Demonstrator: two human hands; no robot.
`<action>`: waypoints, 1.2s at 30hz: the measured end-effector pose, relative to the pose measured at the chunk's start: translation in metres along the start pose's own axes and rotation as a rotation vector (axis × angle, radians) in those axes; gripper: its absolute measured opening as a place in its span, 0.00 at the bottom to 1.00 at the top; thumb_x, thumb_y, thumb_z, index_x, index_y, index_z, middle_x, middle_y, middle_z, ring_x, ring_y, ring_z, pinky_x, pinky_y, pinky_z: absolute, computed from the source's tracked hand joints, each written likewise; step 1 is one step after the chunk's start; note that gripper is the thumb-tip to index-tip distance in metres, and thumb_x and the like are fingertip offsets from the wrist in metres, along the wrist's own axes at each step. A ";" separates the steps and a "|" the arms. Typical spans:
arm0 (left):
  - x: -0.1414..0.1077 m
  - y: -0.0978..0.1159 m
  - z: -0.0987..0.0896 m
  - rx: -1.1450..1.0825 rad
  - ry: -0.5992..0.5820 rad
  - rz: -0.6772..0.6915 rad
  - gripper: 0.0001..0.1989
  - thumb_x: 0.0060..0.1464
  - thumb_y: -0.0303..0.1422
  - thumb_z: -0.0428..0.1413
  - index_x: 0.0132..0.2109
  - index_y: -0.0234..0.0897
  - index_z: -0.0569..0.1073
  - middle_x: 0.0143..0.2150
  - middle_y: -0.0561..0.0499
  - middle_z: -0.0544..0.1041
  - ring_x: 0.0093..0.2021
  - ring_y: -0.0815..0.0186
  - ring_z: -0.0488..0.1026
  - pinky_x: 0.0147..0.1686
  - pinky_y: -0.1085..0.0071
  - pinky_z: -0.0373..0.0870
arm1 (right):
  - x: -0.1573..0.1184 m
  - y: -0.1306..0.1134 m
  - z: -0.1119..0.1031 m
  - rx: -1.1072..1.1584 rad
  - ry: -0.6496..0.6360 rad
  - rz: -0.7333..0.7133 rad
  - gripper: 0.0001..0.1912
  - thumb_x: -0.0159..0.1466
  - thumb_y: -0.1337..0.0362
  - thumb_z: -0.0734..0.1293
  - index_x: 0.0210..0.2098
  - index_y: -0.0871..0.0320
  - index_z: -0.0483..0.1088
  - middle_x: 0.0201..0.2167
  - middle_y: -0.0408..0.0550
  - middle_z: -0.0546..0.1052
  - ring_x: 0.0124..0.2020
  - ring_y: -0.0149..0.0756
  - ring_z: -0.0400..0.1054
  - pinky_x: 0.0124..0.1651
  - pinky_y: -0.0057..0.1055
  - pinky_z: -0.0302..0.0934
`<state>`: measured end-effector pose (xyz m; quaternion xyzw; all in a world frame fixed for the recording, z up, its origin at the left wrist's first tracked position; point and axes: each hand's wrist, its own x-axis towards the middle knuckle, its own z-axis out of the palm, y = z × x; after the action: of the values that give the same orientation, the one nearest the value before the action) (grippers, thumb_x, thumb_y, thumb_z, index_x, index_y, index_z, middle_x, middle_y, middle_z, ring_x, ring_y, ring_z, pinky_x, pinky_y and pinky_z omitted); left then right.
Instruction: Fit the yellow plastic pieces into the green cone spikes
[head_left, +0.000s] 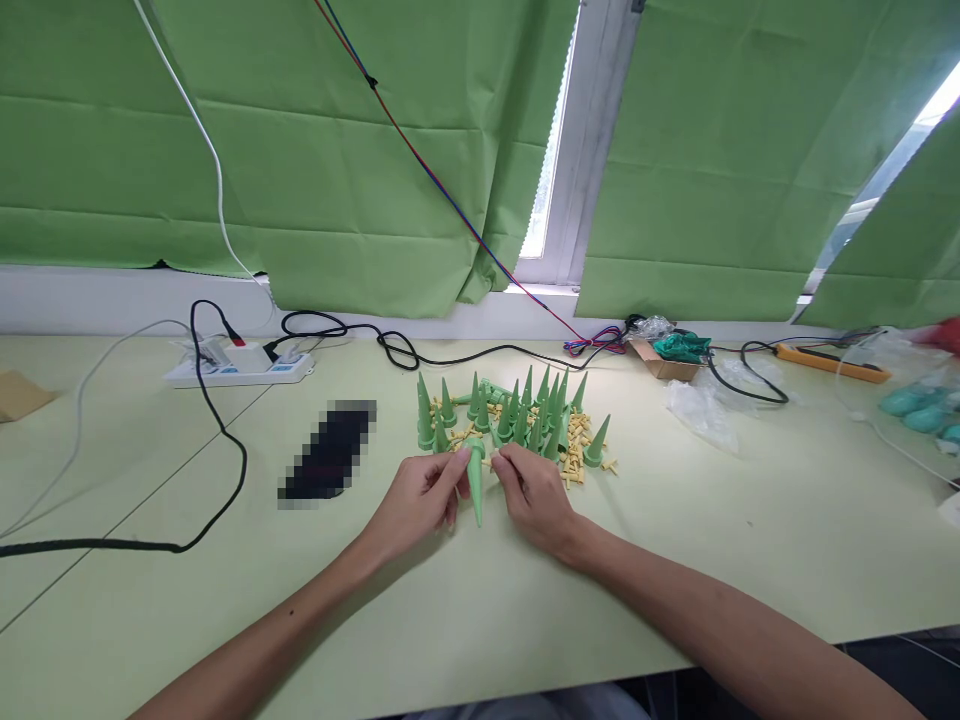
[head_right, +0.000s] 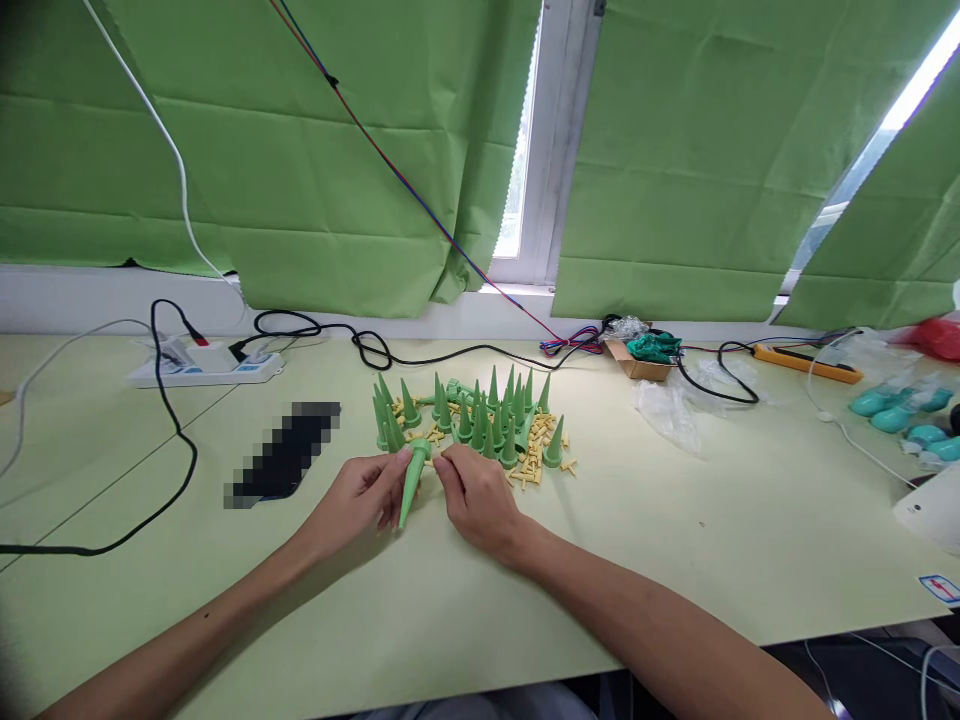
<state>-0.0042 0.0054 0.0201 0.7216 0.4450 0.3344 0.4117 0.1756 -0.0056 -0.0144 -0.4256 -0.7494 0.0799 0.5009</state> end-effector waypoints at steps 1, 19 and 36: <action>0.000 -0.001 0.000 -0.028 -0.024 -0.011 0.27 0.65 0.50 0.45 0.24 0.37 0.67 0.15 0.56 0.68 0.16 0.68 0.67 0.20 0.73 0.63 | 0.000 0.000 0.000 0.008 -0.002 -0.014 0.19 0.75 0.59 0.52 0.28 0.55 0.58 0.22 0.40 0.64 0.22 0.30 0.56 0.28 0.27 0.51; -0.001 0.004 -0.003 0.117 -0.034 0.099 0.17 0.62 0.45 0.53 0.33 0.36 0.68 0.20 0.57 0.66 0.20 0.70 0.66 0.21 0.75 0.62 | -0.001 0.005 0.001 0.047 -0.025 -0.029 0.16 0.74 0.63 0.52 0.28 0.54 0.51 0.21 0.38 0.57 0.21 0.29 0.51 0.26 0.28 0.46; -0.003 -0.003 -0.003 0.310 0.120 0.469 0.13 0.60 0.25 0.53 0.50 0.40 0.75 0.42 0.51 0.74 0.26 0.75 0.66 0.26 0.78 0.66 | -0.001 0.007 0.003 0.054 -0.037 -0.012 0.16 0.72 0.65 0.54 0.27 0.54 0.49 0.21 0.37 0.54 0.20 0.29 0.47 0.26 0.30 0.43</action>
<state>-0.0089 0.0044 0.0180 0.8381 0.3355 0.3903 0.1809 0.1774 -0.0014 -0.0201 -0.4058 -0.7586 0.1048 0.4989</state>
